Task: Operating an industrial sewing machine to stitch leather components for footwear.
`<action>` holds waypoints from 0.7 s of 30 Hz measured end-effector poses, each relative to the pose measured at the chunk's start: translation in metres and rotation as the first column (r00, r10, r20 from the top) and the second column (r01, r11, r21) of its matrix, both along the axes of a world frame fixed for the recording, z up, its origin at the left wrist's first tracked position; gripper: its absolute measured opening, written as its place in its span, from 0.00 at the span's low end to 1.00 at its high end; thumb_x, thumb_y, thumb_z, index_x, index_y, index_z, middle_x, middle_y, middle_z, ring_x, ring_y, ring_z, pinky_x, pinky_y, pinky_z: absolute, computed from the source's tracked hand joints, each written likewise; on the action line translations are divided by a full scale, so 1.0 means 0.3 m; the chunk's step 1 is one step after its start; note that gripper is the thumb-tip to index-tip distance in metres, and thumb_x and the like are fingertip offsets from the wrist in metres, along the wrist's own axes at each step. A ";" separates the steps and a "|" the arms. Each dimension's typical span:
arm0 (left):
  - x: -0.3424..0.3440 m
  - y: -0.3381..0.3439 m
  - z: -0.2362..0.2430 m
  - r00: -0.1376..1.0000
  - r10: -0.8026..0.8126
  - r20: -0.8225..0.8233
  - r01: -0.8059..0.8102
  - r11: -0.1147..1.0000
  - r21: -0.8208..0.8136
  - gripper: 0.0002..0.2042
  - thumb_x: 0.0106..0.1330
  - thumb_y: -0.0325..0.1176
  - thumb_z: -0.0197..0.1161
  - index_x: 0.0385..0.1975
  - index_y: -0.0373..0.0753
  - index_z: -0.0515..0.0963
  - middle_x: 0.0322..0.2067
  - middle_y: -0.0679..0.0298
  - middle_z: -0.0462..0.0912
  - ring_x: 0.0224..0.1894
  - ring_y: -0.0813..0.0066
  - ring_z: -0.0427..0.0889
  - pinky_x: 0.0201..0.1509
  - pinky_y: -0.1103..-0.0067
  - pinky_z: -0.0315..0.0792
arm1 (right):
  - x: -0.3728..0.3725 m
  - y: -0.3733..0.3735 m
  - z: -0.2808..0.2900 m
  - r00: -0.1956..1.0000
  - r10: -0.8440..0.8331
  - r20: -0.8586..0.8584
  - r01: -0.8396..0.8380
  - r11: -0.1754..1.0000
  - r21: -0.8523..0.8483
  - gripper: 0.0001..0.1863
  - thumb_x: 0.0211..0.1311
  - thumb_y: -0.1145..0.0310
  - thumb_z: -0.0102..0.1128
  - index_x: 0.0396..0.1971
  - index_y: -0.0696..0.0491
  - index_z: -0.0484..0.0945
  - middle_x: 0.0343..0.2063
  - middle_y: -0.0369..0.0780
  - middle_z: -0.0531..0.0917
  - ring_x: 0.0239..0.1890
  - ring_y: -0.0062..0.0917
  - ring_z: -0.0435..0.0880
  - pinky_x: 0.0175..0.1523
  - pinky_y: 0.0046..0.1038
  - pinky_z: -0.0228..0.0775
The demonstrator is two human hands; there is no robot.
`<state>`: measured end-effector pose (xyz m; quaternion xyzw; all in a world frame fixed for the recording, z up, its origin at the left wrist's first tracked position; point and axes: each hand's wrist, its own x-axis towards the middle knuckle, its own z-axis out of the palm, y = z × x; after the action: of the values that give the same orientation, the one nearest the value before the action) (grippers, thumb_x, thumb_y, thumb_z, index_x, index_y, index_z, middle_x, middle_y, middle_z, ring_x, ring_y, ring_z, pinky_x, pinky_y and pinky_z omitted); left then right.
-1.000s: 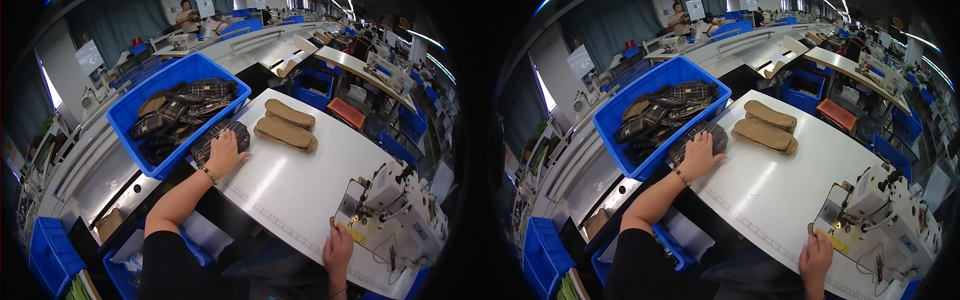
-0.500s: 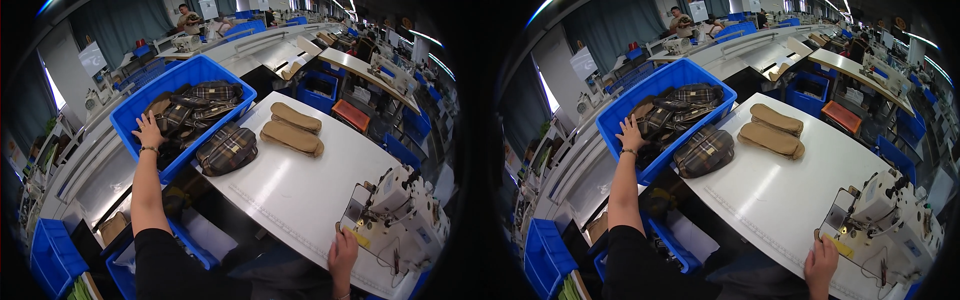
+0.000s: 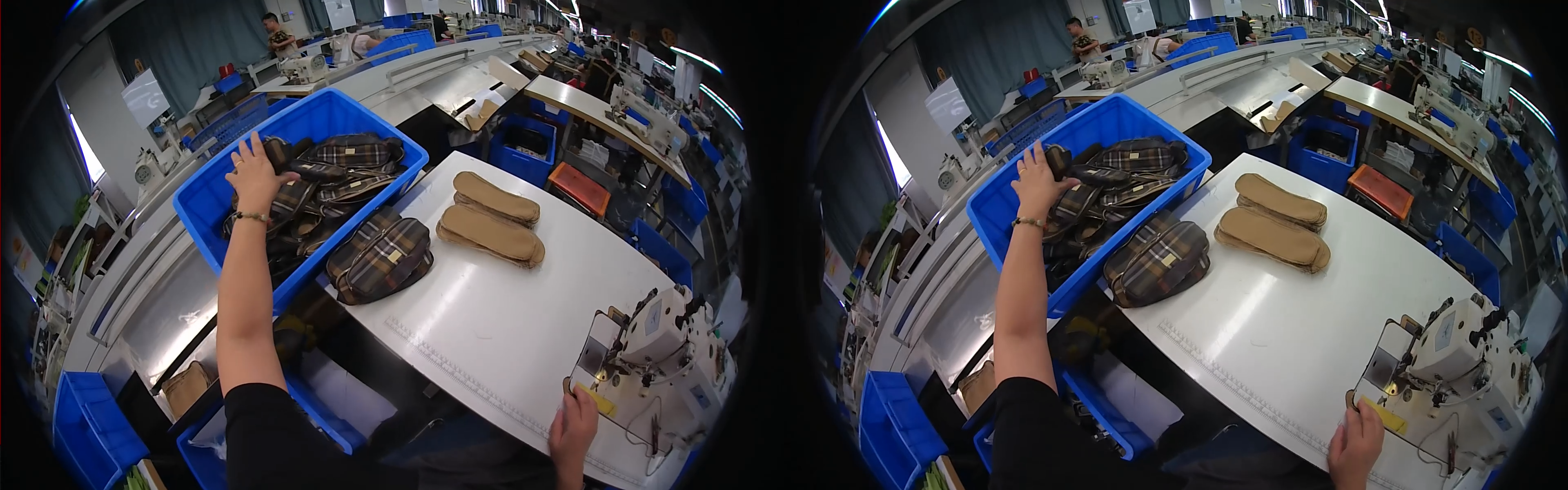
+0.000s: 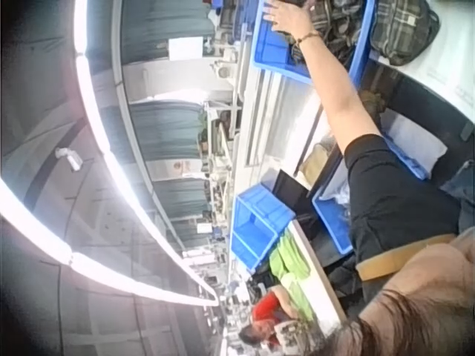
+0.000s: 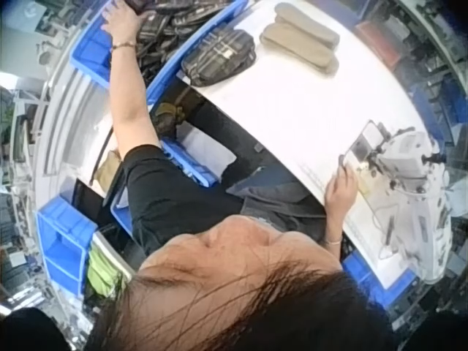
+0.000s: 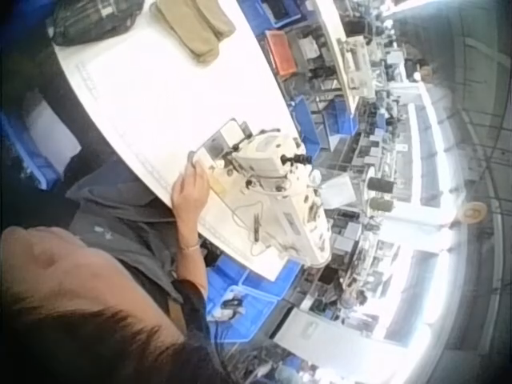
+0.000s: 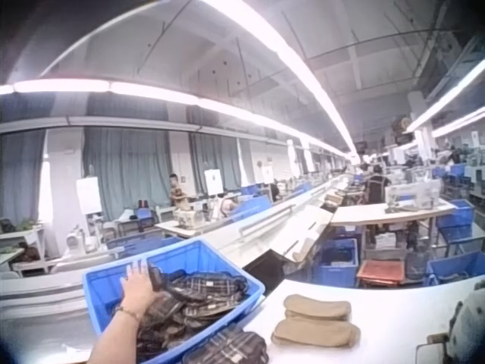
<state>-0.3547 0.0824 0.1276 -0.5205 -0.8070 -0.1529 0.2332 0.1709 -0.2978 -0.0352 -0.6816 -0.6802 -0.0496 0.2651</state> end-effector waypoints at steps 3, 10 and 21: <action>0.056 0.076 -0.057 0.995 -0.053 -0.084 0.012 0.904 -0.428 0.67 0.37 0.48 0.85 0.76 0.50 0.40 0.76 0.52 0.44 0.76 0.42 0.45 0.67 0.36 0.55 | -0.002 -0.002 0.005 1.000 0.006 0.004 -0.006 1.000 0.004 0.15 0.52 0.78 0.58 0.42 0.64 0.78 0.49 0.54 0.78 0.52 0.49 0.77 0.59 0.43 0.68; -0.085 0.159 -0.302 0.991 -0.128 -0.042 0.104 0.925 -0.366 0.41 0.52 0.28 0.69 0.70 0.58 0.61 0.53 0.53 0.81 0.53 0.53 0.81 0.52 0.59 0.77 | 0.003 0.002 0.013 1.000 0.023 -0.014 -0.023 1.000 -0.006 0.15 0.51 0.79 0.57 0.41 0.63 0.78 0.49 0.53 0.78 0.51 0.50 0.77 0.58 0.43 0.68; -0.085 0.011 -0.216 0.973 -0.229 -0.040 0.214 0.950 -0.229 0.27 0.57 0.26 0.62 0.58 0.56 0.76 0.41 0.56 0.86 0.45 0.54 0.85 0.47 0.62 0.79 | -0.001 0.008 0.021 0.999 0.033 -0.035 -0.033 0.999 0.002 0.18 0.50 0.78 0.59 0.44 0.62 0.77 0.51 0.51 0.77 0.53 0.49 0.76 0.58 0.44 0.68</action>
<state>-0.3801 0.0857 0.0627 -0.6354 -0.7475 -0.0689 0.1812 0.1706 -0.2955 -0.0291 -0.6710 -0.6865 -0.0338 0.2780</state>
